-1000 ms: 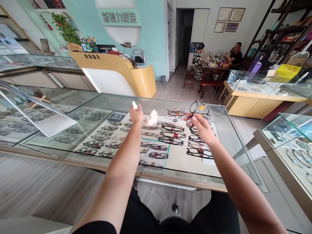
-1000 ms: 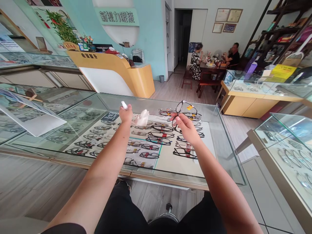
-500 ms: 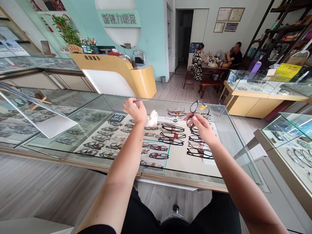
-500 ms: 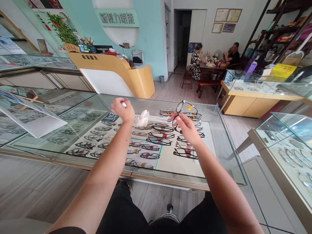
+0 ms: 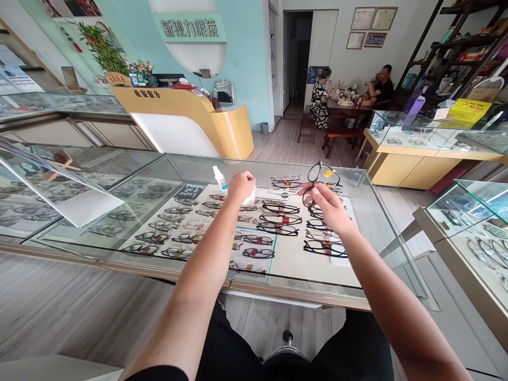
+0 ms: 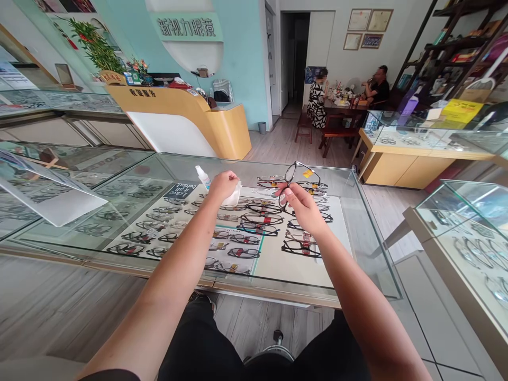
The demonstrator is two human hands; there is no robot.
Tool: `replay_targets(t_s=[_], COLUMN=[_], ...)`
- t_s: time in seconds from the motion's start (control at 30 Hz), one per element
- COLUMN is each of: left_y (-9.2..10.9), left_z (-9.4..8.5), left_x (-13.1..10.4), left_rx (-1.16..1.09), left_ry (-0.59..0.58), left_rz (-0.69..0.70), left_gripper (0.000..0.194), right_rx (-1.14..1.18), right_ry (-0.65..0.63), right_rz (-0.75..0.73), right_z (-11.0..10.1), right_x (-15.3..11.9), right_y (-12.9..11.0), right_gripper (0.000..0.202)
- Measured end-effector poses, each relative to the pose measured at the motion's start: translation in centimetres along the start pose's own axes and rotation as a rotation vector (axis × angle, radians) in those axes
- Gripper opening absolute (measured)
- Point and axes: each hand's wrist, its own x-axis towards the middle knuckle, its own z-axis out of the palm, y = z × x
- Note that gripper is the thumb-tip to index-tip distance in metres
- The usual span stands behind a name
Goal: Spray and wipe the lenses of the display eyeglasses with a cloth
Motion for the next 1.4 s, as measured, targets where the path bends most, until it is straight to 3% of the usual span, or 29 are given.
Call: replay_targets(t_s=[0.17,0.5,0.63,1.17,1.4], left_y=[-0.3,-0.6,-0.7,-1.4,-0.7], left_z=[0.0,-0.4,-0.6,-0.1,-1.1], left_x=[-0.1,0.3,0.3,0.8,0.6], left_rx=[0.116,0.353,0.393,0.401,0.333], left_ry=[-0.091,-0.282,-0.312,-0.231,-0.184], left_rz=[-0.041,-0.182,-0.209,-0.274,-0.266], left_gripper=[0.004,0.038,0.041,0.046,0.039], right_rx=[0.014,0.053,0.064,0.074,0.064], right_ry=[-0.007,-0.012,-0.018,-0.021,-0.014], right_rz=[-0.007,0.002,-0.005,-0.012,0.001], right_z=[0.0,0.1,0.2,0.3,0.2], right_x=[0.0,0.0,0.0,0.0,0.0], right_y=[0.1,-0.1,-0.1,0.1,0.1], right_gripper=[0.054,0.054,0.055,0.049,0.049])
